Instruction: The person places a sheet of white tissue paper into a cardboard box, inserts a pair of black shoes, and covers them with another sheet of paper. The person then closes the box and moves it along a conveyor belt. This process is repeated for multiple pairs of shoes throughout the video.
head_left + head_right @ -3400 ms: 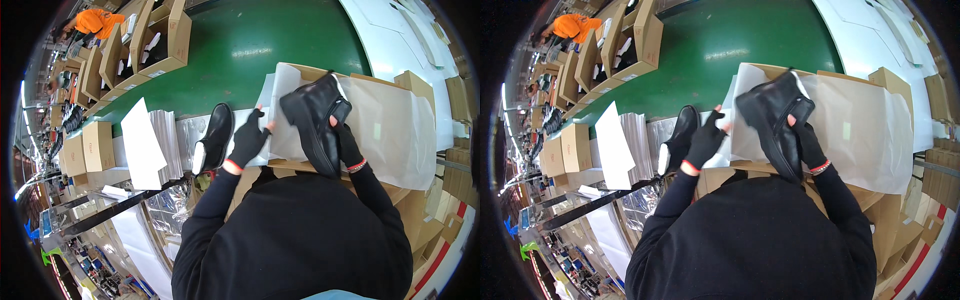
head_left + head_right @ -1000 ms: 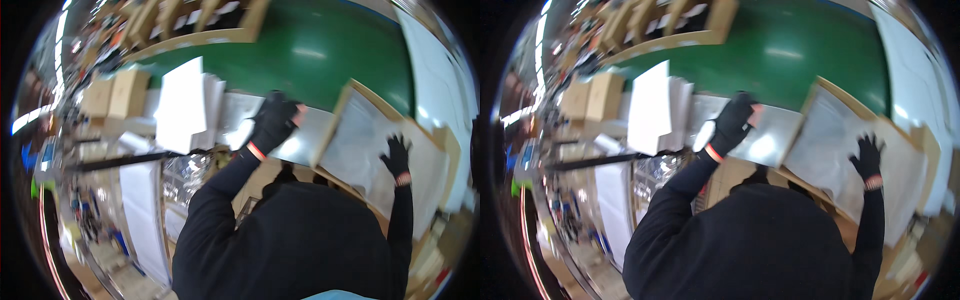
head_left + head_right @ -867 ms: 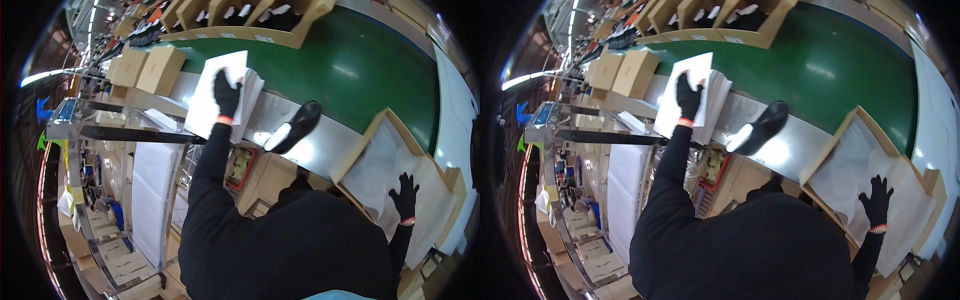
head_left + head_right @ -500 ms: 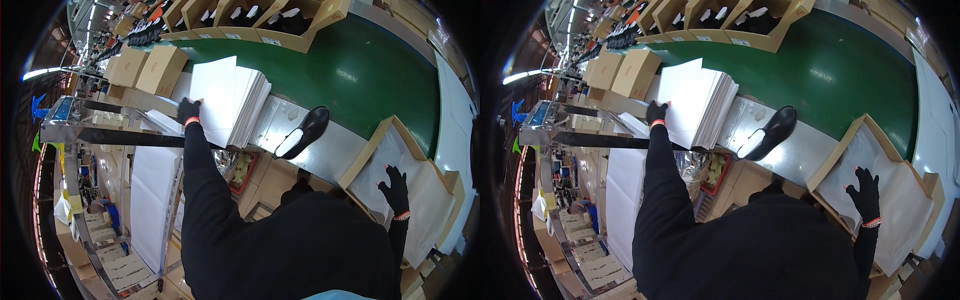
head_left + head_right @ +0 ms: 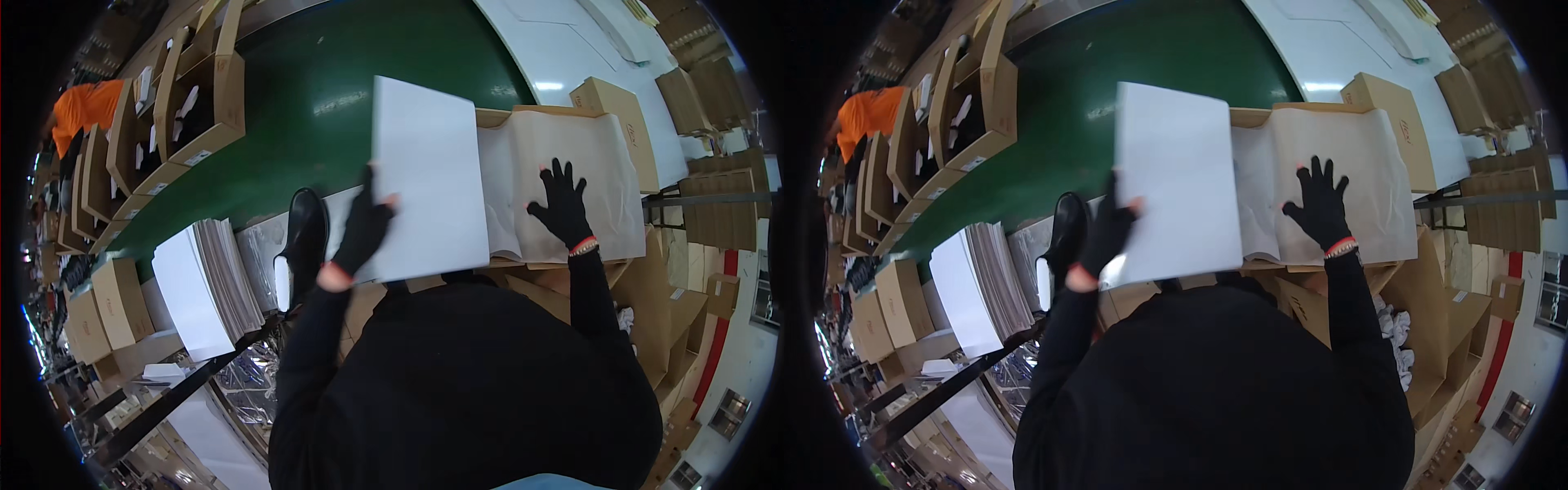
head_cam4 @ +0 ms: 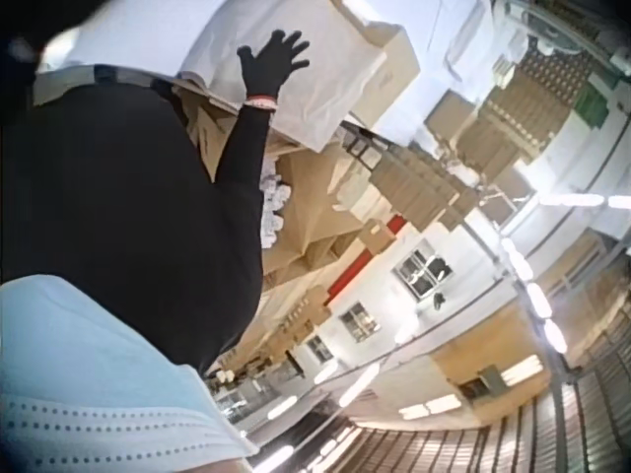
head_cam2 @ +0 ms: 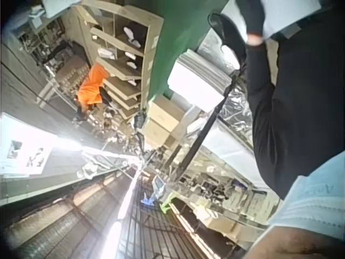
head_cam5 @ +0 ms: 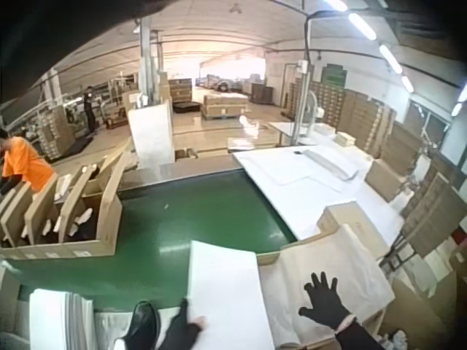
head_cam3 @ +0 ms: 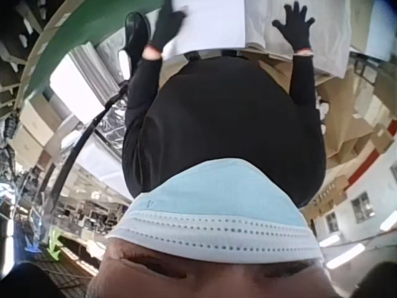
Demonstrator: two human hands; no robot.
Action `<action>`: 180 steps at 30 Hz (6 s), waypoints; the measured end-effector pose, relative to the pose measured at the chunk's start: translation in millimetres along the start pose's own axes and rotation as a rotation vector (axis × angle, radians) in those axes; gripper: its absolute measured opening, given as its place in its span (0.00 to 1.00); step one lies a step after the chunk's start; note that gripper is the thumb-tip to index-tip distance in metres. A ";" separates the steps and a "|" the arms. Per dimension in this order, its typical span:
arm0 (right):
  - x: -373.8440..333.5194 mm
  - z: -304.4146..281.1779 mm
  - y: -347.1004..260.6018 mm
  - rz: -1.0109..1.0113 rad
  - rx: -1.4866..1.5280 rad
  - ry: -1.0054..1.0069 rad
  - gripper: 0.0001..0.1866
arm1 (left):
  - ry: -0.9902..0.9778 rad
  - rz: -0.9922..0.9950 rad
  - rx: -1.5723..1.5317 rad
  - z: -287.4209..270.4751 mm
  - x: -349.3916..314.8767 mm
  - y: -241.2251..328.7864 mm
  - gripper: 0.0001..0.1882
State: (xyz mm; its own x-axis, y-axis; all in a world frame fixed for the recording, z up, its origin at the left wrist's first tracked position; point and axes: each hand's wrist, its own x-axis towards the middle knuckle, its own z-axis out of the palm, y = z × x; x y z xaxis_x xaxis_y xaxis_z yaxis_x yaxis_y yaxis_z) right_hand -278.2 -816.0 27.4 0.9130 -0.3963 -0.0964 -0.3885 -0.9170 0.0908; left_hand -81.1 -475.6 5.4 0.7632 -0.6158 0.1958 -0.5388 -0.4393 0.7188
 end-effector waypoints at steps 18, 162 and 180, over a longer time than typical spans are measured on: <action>-74.4 46.2 82.8 0.286 0.171 0.171 0.50 | -0.102 0.110 0.307 68.1 21.8 32.4 0.51; 44.2 -71.1 -133.9 -0.403 0.567 0.344 0.22 | -0.234 0.439 0.186 -1.2 155.5 -25.9 0.19; 35.9 16.0 -168.0 -0.625 0.353 -0.191 0.05 | -0.268 -0.085 0.566 24.9 74.3 40.3 0.50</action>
State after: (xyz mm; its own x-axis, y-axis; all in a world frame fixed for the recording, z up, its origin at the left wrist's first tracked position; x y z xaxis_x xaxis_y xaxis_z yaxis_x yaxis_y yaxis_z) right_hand -182.2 -676.9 -7.2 0.9518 0.2330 -0.1996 0.1504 -0.9214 -0.3583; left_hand -55.0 -555.3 32.3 0.7352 -0.6738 -0.0735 -0.6415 -0.7267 0.2457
